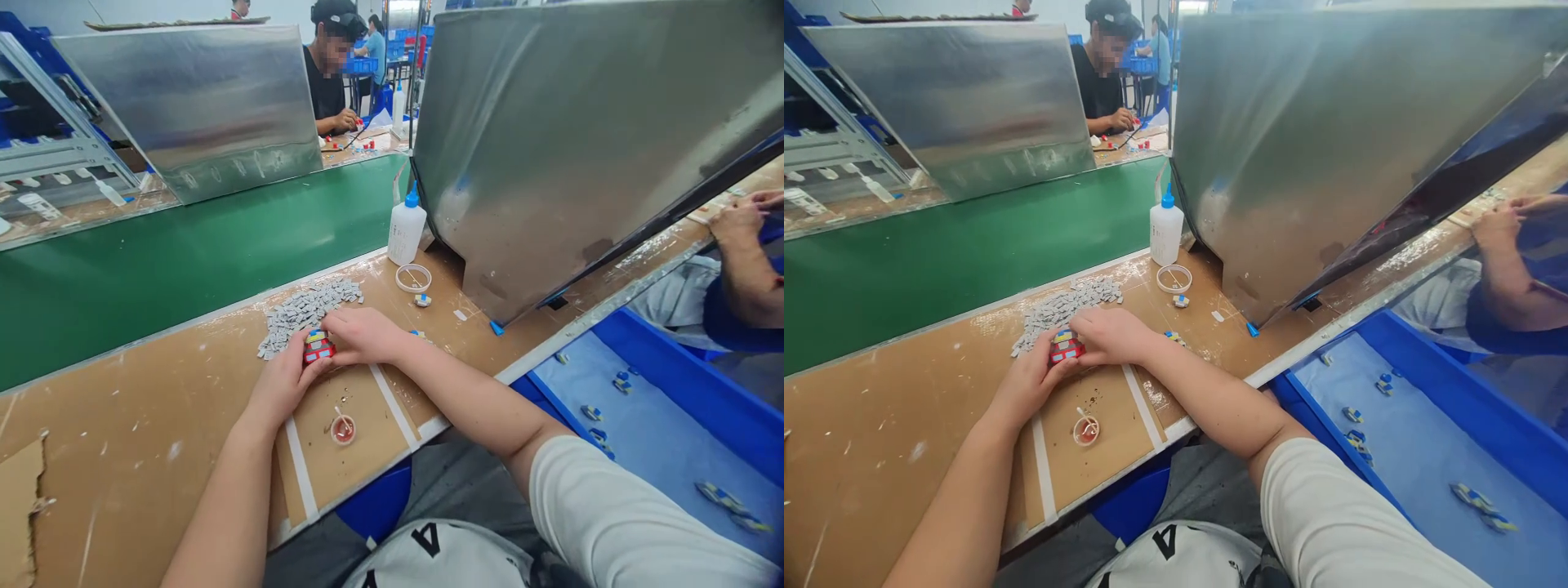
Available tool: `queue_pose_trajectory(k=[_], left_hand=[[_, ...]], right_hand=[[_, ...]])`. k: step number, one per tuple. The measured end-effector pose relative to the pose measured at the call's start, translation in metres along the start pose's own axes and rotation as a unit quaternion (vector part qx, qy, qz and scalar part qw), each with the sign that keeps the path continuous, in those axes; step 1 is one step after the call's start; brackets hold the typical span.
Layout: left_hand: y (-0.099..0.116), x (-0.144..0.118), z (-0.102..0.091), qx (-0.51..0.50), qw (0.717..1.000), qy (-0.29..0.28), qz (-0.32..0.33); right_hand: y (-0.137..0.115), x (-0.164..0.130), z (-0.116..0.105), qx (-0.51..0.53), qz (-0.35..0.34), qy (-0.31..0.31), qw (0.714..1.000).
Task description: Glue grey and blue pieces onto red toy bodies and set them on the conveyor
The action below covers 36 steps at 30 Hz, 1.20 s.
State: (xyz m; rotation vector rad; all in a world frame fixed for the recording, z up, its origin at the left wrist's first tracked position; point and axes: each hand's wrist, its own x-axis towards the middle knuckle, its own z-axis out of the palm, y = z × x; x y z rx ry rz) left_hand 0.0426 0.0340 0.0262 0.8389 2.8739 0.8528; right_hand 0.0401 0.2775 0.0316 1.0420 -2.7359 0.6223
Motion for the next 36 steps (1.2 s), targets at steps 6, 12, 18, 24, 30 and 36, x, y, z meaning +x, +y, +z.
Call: queue_pose_trajectory(k=[6, 12, 18, 24, 30, 36], left_hand=[[-0.008, -0.003, 0.000, 0.065, 0.992, 0.088, 0.068], [0.005, -0.004, -0.006, 0.112, 0.960, 0.178, 0.185], [0.012, -0.006, -0.015, 0.126, 0.946, 0.178, 0.241], [0.016, -0.009, -0.016, 0.090, 0.941, 0.172, 0.277], [0.023, -0.011, -0.020, 0.066, 0.924, 0.191, 0.323], [0.018, -0.008, -0.015, 0.038, 0.938, 0.183, 0.293]], right_hand=[[-0.002, 0.000, -0.002, -0.018, -0.034, -0.017, 0.999], [-0.001, -0.002, 0.002, 0.030, -0.102, 0.019, 0.994], [-0.006, -0.003, 0.010, 0.047, -0.128, 0.046, 0.990], [-0.012, -0.005, 0.006, 0.065, -0.148, 0.024, 0.987], [-0.015, -0.005, 0.000, 0.061, -0.180, 0.005, 0.982], [-0.017, -0.005, -0.002, 0.069, -0.131, 0.001, 0.989]])
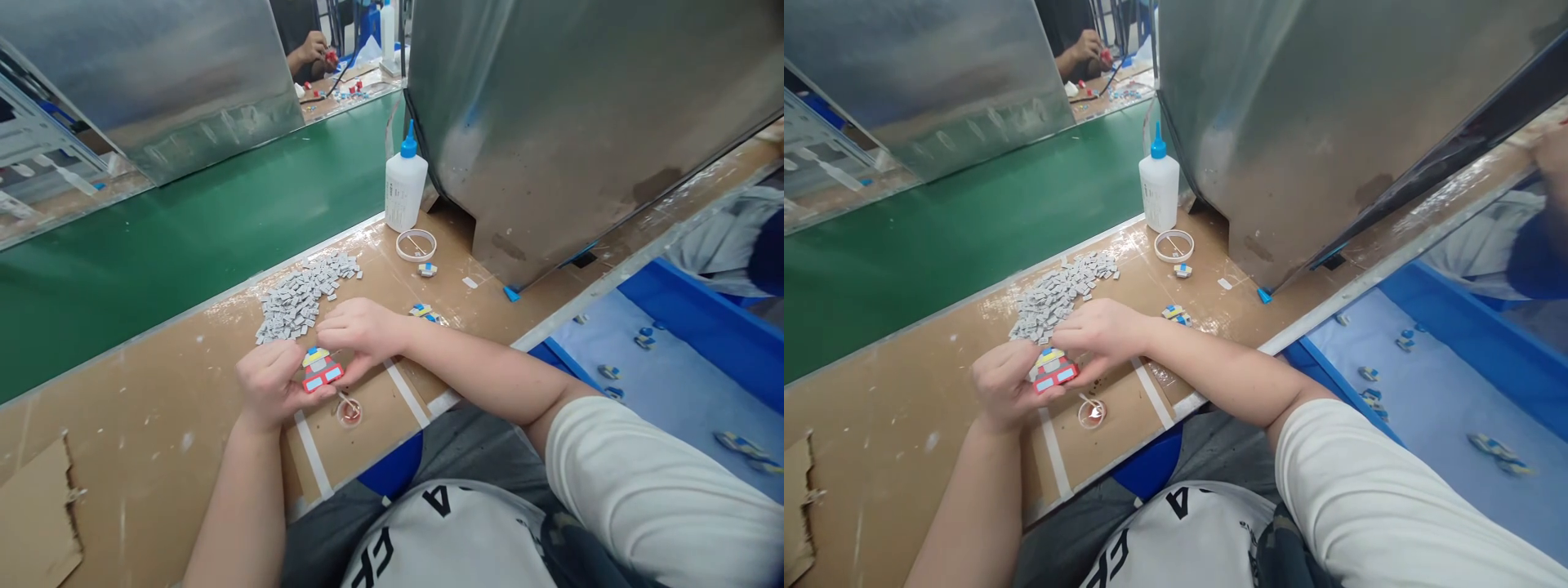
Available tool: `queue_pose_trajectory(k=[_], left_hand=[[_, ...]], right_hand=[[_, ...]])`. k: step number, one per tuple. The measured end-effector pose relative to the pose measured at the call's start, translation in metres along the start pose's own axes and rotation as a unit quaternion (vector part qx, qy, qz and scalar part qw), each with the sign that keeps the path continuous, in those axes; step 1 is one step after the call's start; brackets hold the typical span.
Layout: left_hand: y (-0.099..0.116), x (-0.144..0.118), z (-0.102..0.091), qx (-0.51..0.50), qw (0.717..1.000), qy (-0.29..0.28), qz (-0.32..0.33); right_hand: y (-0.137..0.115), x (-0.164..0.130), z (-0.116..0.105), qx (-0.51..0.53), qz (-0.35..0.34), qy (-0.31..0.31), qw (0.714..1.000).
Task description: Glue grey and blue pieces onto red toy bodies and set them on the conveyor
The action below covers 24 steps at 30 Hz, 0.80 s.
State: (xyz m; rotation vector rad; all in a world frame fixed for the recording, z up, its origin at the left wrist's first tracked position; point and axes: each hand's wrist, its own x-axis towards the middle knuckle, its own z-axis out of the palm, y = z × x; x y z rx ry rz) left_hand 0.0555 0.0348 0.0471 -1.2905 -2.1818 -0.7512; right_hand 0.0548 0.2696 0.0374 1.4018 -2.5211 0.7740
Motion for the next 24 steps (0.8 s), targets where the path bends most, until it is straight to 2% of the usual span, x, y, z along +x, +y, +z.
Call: queue_pose_trajectory(k=[6, 13, 19, 24], left_hand=[[-0.001, -0.004, 0.003, -0.046, 0.998, -0.021, -0.027], [0.004, -0.002, 0.002, -0.065, 0.997, -0.006, -0.032], [0.003, 0.000, 0.000, -0.065, 0.993, -0.074, -0.059], [-0.005, -0.002, 0.002, -0.120, 0.984, -0.122, -0.048]], right_hand=[[-0.011, 0.001, 0.000, 0.032, 0.021, 0.031, 0.999], [-0.020, 0.002, 0.006, 0.093, 0.063, 0.074, 0.991], [-0.018, 0.000, 0.003, 0.106, 0.088, 0.072, 0.988], [-0.014, -0.002, 0.004, 0.115, 0.060, 0.075, 0.989]])
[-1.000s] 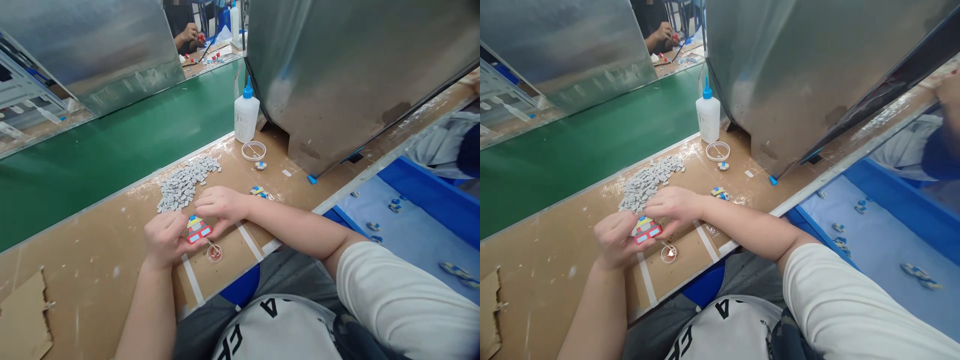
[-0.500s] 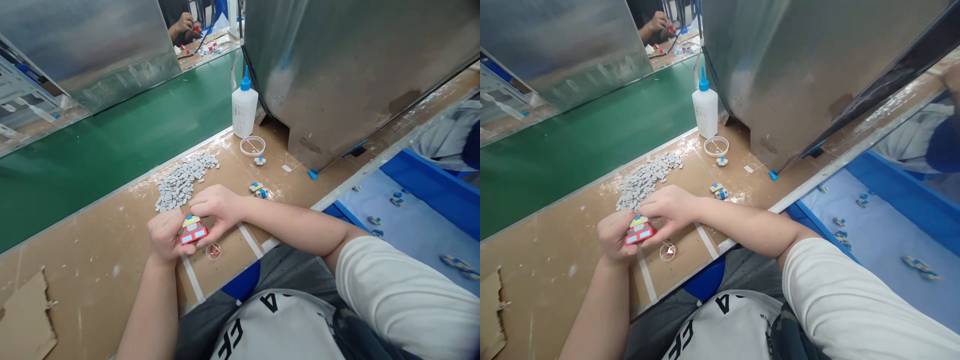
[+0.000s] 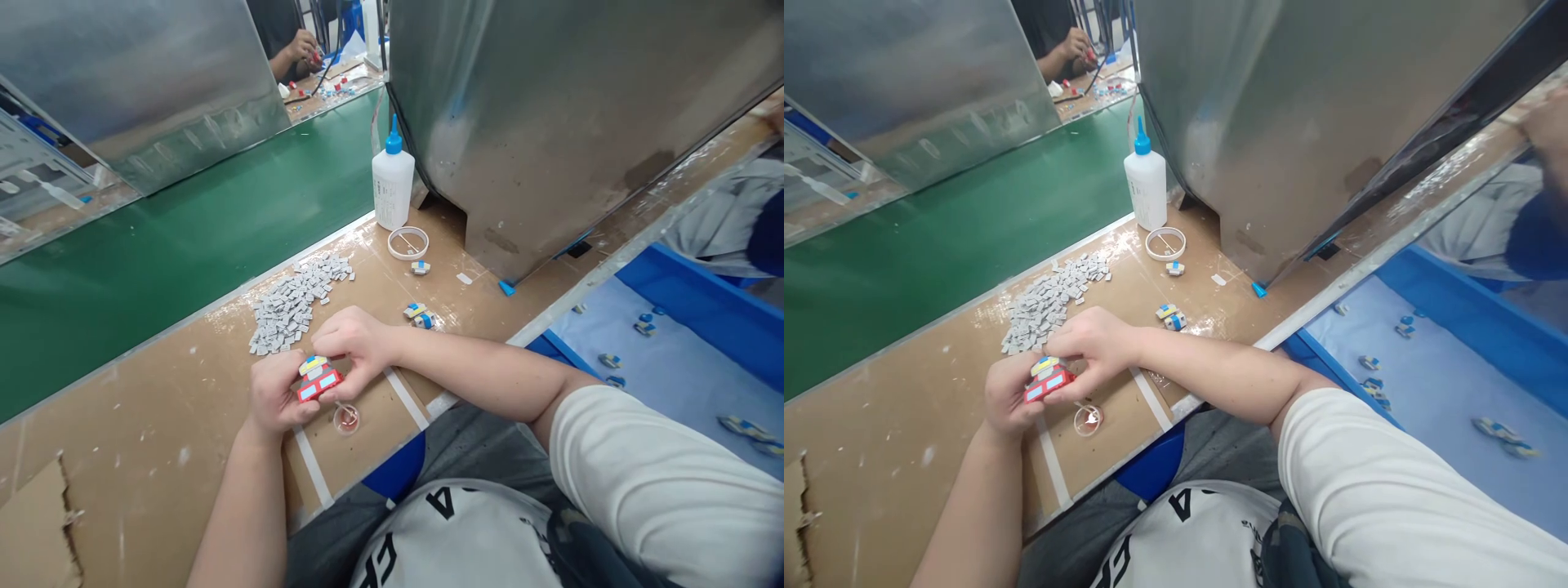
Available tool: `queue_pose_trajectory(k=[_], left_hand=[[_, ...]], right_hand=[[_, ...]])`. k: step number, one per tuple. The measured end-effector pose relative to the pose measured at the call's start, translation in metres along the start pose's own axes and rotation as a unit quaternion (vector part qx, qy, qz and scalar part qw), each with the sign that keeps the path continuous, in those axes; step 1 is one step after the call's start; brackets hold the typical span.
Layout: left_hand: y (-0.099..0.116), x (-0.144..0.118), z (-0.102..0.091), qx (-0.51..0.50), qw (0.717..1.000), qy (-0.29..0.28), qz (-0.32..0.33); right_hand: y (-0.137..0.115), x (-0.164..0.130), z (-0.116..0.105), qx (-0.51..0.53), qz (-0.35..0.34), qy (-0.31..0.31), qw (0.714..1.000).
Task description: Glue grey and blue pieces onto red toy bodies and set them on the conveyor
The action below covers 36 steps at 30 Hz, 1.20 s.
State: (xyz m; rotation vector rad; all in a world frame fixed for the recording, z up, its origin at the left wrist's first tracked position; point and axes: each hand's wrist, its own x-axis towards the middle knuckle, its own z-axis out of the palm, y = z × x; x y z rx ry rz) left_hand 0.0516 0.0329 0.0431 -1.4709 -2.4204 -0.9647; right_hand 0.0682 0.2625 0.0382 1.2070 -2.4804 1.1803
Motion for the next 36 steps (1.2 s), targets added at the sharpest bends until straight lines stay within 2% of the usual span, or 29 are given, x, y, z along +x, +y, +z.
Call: queue_pose_trajectory(k=[3, 7, 11, 16, 21, 27, 36], left_hand=[[-0.001, 0.001, 0.001, -0.013, 1.000, -0.017, 0.014], [0.005, 0.003, 0.002, -0.001, 0.998, 0.026, 0.062], [0.012, 0.003, 0.007, 0.011, 0.993, 0.068, 0.091], [0.016, 0.004, 0.010, 0.010, 0.990, 0.091, 0.110], [0.019, 0.006, 0.009, 0.007, 0.989, 0.089, 0.118], [0.023, 0.006, 0.009, 0.026, 0.988, 0.096, 0.121], [0.029, 0.007, 0.001, 0.086, 0.982, 0.105, 0.128]], right_hand=[[0.004, 0.000, 0.005, -0.007, -0.015, 0.009, 1.000], [0.008, 0.000, 0.013, -0.003, -0.052, 0.016, 0.999], [0.007, -0.001, 0.015, -0.021, -0.070, -0.014, 0.997], [0.007, -0.004, 0.015, -0.044, -0.078, -0.051, 0.995], [0.006, -0.005, 0.015, -0.035, -0.095, -0.022, 0.995], [0.004, -0.005, 0.011, -0.064, -0.092, -0.075, 0.991], [0.013, -0.007, 0.014, -0.064, -0.136, -0.064, 0.987]])
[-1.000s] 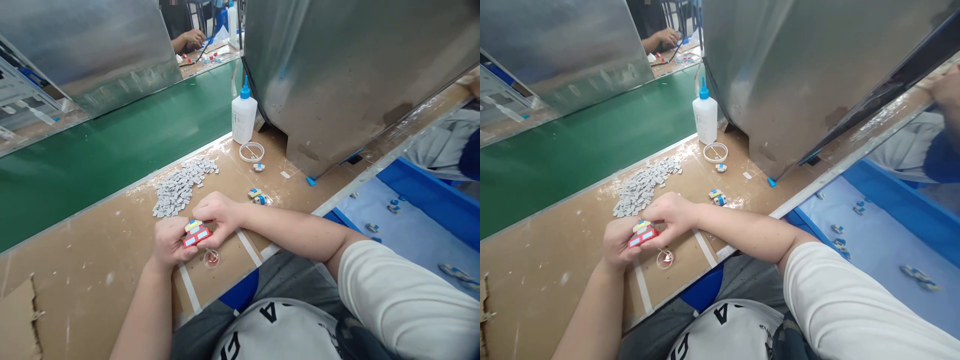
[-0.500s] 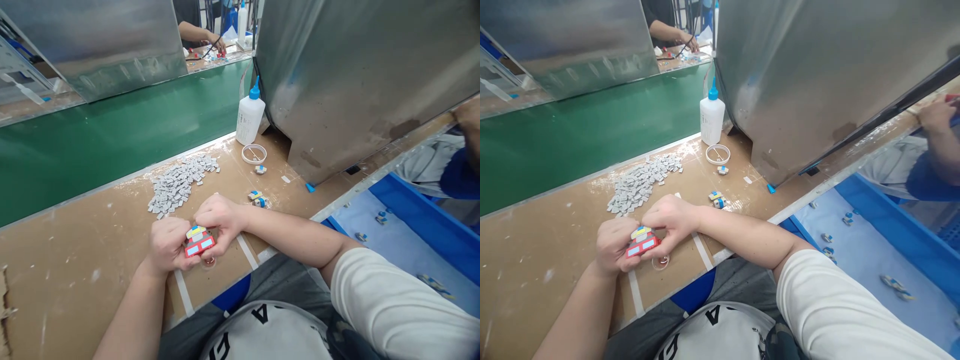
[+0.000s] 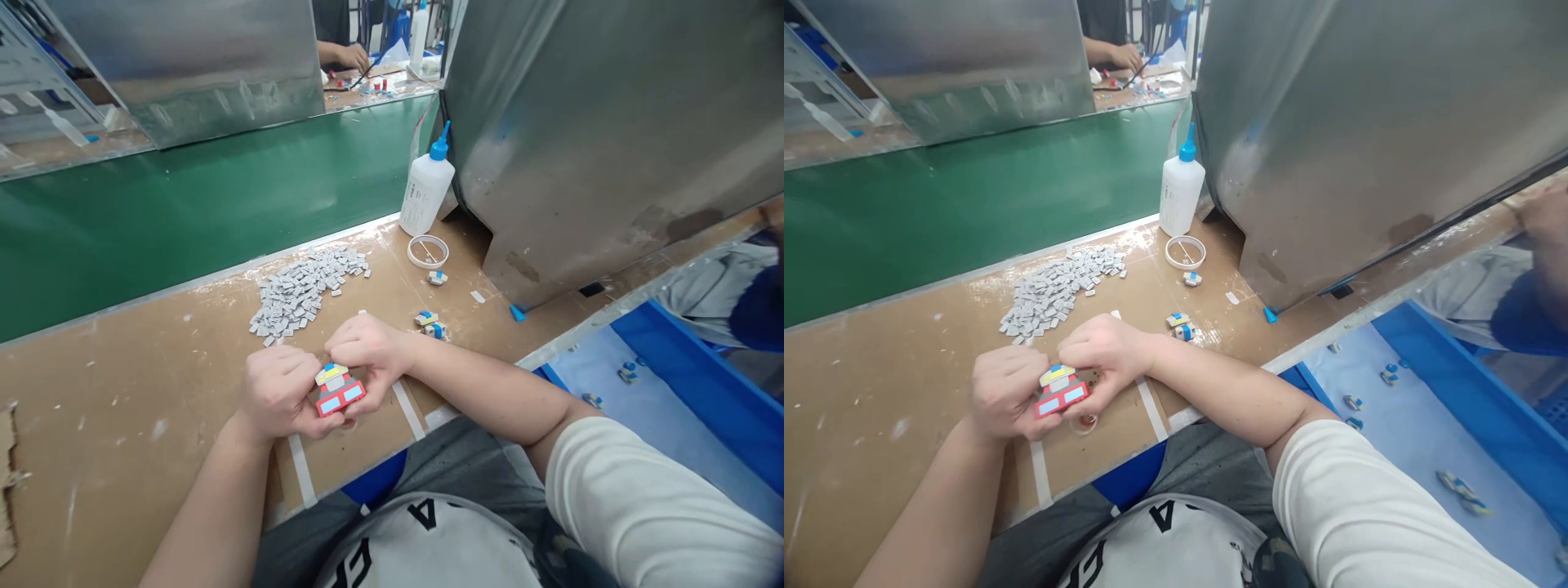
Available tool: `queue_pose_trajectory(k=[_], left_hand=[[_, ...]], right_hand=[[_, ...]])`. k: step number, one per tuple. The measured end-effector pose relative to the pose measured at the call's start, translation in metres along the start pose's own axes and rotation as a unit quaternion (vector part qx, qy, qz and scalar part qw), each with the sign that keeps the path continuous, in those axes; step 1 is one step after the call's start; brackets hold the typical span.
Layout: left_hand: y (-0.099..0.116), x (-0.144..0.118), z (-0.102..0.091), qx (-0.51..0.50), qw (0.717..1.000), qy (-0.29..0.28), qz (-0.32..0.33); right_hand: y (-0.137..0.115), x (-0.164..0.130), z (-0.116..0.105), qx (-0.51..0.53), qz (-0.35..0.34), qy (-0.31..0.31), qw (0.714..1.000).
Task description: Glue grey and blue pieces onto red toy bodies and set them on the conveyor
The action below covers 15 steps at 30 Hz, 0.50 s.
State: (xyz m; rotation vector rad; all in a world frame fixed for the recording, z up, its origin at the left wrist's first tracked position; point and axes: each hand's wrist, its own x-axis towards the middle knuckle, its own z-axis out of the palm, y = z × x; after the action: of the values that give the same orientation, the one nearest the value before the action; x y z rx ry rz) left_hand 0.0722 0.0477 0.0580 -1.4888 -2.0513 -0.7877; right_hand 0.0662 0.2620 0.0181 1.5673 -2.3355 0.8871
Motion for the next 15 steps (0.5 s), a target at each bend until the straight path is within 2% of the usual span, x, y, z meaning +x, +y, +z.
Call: queue_pose_trajectory(k=[6, 12, 15], left_hand=[[0.001, -0.001, -0.006, 0.087, 0.996, 0.007, 0.004], [-0.001, -0.004, -0.004, 0.067, 0.998, 0.020, 0.002], [-0.002, -0.005, -0.002, 0.057, 0.998, 0.038, -0.006]], right_hand=[[0.013, -0.004, 0.006, 0.011, -0.028, 0.012, 0.999], [0.021, -0.011, 0.017, 0.001, -0.020, -0.025, 0.999], [0.022, -0.014, 0.022, 0.015, -0.023, 0.005, 1.000]])
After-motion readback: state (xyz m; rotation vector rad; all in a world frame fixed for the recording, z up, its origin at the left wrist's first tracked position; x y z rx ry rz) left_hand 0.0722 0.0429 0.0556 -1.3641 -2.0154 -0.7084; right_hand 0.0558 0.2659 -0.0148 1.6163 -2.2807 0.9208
